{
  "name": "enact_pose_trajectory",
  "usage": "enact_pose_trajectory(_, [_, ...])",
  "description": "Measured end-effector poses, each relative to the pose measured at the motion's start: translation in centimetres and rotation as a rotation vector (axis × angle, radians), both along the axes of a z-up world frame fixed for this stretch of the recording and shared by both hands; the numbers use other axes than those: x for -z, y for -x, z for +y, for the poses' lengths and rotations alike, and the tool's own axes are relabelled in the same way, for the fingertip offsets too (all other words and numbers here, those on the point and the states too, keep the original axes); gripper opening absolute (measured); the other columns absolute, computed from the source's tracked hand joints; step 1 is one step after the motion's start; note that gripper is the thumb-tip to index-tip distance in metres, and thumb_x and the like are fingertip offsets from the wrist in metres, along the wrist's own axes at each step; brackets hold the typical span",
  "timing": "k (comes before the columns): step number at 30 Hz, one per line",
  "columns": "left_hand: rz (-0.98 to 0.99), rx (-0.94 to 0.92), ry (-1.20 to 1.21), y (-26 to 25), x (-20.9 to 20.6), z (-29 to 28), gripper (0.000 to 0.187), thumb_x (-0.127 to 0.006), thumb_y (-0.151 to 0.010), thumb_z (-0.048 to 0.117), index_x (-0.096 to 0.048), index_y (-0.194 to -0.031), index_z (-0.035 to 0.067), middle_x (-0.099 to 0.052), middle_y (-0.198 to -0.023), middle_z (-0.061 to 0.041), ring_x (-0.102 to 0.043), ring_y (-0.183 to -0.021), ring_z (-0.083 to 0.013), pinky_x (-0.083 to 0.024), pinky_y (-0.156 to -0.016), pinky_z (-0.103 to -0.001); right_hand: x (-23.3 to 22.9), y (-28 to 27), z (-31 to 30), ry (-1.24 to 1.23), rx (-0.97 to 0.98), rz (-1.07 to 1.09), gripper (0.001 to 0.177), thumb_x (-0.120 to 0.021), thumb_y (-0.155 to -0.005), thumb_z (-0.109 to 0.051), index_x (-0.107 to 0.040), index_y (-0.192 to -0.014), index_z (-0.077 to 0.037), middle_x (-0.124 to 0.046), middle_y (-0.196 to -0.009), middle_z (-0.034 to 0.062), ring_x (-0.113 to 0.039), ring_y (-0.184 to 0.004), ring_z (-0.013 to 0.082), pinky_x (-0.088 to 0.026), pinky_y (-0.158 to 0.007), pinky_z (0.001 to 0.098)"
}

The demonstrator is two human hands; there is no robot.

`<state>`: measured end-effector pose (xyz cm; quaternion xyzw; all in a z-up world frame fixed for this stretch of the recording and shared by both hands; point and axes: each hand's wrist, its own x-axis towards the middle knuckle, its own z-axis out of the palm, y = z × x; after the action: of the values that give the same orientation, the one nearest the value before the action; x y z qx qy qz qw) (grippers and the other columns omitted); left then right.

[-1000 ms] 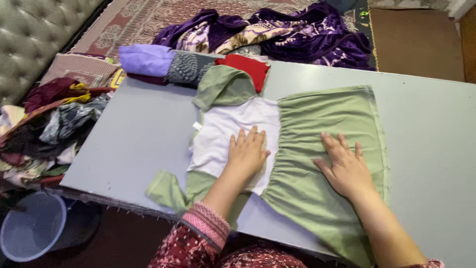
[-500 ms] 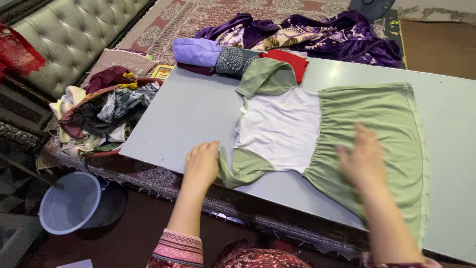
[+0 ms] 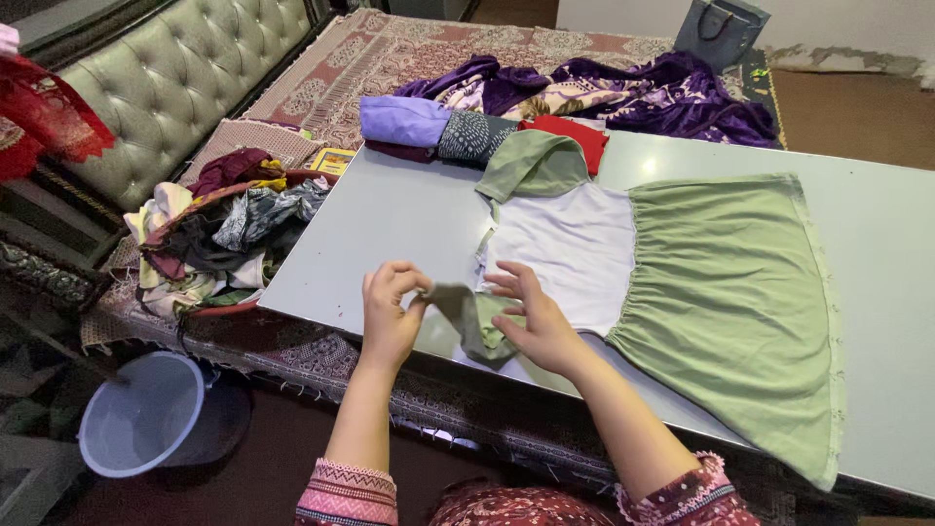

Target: The person folds several garments one by one on a white table. They pick up a patterned short, a red short, a purple short, a green dress, and a patterned dress, smoothing and folding each into a compact shape before stacking them.

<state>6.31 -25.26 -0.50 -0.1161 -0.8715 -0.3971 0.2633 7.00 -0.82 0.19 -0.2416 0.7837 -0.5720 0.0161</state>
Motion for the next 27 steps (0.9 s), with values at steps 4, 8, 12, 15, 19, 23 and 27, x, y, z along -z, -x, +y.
enact_pose_trajectory(4, [0.032,0.327,-0.272,0.0,-3.2,2.6,0.020,-0.071,-0.075,-0.013,-0.070,-0.081,0.006,-0.063,-0.114,-0.006,-0.068,-0.095,-0.0229,-0.056,-0.085,-0.036,-2.4,0.8,0.6,0.132,-0.221,0.049,0.090,-0.063,-0.093,0.004,-0.011,-0.162,-0.019,-0.037,-0.165,0.0158,-0.045,-0.147,0.0294,-0.046,-0.111,0.0457])
enact_pose_trajectory(8, [-0.094,0.692,-0.556,0.2,-4.1,5.1,0.020,-0.066,-0.086,-0.011,-0.063,-0.096,0.006,-0.059,-0.134,-0.008,-0.068,-0.117,-0.0216,-0.058,-0.094,-0.034,-4.1,1.2,1.7,0.370,-0.270,-0.190,0.103,-0.068,-0.088,0.006,-0.003,-0.162,-0.024,-0.050,-0.143,0.0144,-0.056,-0.119,0.0195,-0.053,-0.097,0.0359])
enact_pose_trajectory(12, [-0.163,0.806,-0.764,1.6,-2.5,6.1,0.031,-0.057,-0.105,0.005,-0.051,-0.136,0.006,-0.056,-0.147,-0.011,-0.064,-0.125,-0.0228,-0.053,-0.106,-0.036,-4.5,1.7,2.9,0.525,-0.034,-0.240,0.096,-0.073,-0.086,0.007,-0.017,-0.159,-0.020,-0.062,-0.097,0.0143,-0.065,-0.085,0.0137,-0.057,-0.076,0.0283])
enact_pose_trajectory(15, [-0.360,0.778,-0.703,3.0,-0.9,5.3,0.047,-0.059,-0.109,0.020,-0.044,-0.151,0.007,-0.055,-0.130,-0.019,-0.059,-0.121,-0.0236,-0.049,-0.105,-0.036,-4.6,2.2,4.4,0.593,0.145,-0.088,0.086,-0.076,-0.087,0.010,-0.028,-0.155,-0.012,-0.060,-0.097,0.0100,-0.062,-0.085,0.0118,-0.054,-0.078,0.0274])
enact_pose_trajectory(19, [-0.686,0.496,-0.165,4.3,0.9,5.4,0.093,-0.091,-0.070,0.020,-0.040,-0.147,0.022,-0.062,-0.124,-0.014,-0.061,-0.108,-0.0171,-0.052,-0.087,-0.034,-5.0,3.6,7.8,0.712,0.307,-0.004,0.078,-0.072,-0.088,0.008,-0.029,-0.149,-0.013,-0.061,-0.104,0.0077,-0.064,-0.086,0.0120,-0.056,-0.078,0.0260])
enact_pose_trajectory(23, [-0.609,0.441,-0.101,6.5,2.0,6.5,0.069,-0.085,-0.076,0.016,-0.054,-0.137,0.021,-0.070,-0.097,-0.007,-0.062,-0.084,-0.0164,-0.052,-0.076,-0.033,-3.8,4.9,13.4,0.792,0.479,0.043,0.068,-0.068,-0.088,0.006,-0.029,-0.140,-0.014,-0.062,-0.106,0.0080,-0.069,-0.090,0.0139,-0.063,-0.079,0.0298])
enact_pose_trajectory(27, [-0.592,0.382,-0.097,9.0,3.4,7.8,0.053,-0.080,-0.083,0.014,-0.060,-0.132,0.019,-0.067,-0.082,-0.006,-0.059,-0.077,-0.0161,-0.050,-0.073,-0.033,0.6,6.8,19.4,0.609,0.746,0.000,0.069,-0.072,-0.088,0.007,-0.033,-0.142,-0.013,-0.059,-0.109,0.0090,-0.061,-0.081,0.0157,-0.050,-0.063,0.0289])
